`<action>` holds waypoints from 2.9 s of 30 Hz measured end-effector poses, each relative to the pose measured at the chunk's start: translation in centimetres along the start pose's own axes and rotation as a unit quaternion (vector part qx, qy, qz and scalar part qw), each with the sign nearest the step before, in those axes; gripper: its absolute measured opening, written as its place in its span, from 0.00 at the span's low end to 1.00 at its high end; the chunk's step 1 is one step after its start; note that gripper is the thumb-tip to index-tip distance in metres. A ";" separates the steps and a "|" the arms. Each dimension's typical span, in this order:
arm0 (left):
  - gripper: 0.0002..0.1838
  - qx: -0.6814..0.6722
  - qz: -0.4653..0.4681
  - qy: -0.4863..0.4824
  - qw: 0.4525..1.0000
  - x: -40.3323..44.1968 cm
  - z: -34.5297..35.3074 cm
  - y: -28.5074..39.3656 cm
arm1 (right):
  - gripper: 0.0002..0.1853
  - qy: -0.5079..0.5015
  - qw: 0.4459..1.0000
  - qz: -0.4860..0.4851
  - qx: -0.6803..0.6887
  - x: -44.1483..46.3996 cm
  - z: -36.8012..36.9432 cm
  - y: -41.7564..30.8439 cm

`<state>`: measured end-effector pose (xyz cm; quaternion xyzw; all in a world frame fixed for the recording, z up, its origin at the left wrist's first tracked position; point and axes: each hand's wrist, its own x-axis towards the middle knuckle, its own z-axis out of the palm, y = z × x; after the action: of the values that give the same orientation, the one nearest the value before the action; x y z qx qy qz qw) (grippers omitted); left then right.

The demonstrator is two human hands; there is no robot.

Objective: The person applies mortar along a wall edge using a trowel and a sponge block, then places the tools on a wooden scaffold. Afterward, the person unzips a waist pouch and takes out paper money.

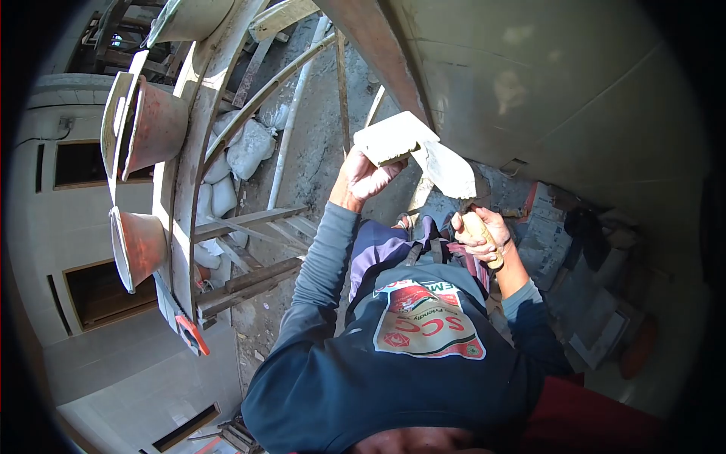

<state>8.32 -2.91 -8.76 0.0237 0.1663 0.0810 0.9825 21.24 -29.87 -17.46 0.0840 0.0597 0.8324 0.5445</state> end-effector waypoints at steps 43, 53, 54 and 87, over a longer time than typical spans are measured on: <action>0.17 0.001 0.229 0.128 0.965 -12.7 -10.7 0.9 | 0.23 0.222 0.437 -0.491 -0.720 16.2 12.4 -11.9; 0.14 -0.017 0.237 0.163 0.957 -12.4 -9.0 0.5 | 0.20 0.210 0.442 -0.454 -0.744 13.9 14.4 -14.8; 0.14 -0.015 0.237 0.163 0.958 -12.3 -9.2 0.4 | 0.21 0.199 0.460 -0.442 -0.744 13.5 14.1 -14.4; 0.17 -0.023 0.216 0.183 0.959 -13.2 -9.3 1.2 | 0.20 0.233 0.454 -0.428 -0.746 13.0 9.3 -16.3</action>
<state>-7.24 -3.73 -13.20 0.0216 0.3322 0.2980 0.8946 32.61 -11.37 -10.50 -0.5876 -0.4315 0.2088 0.6519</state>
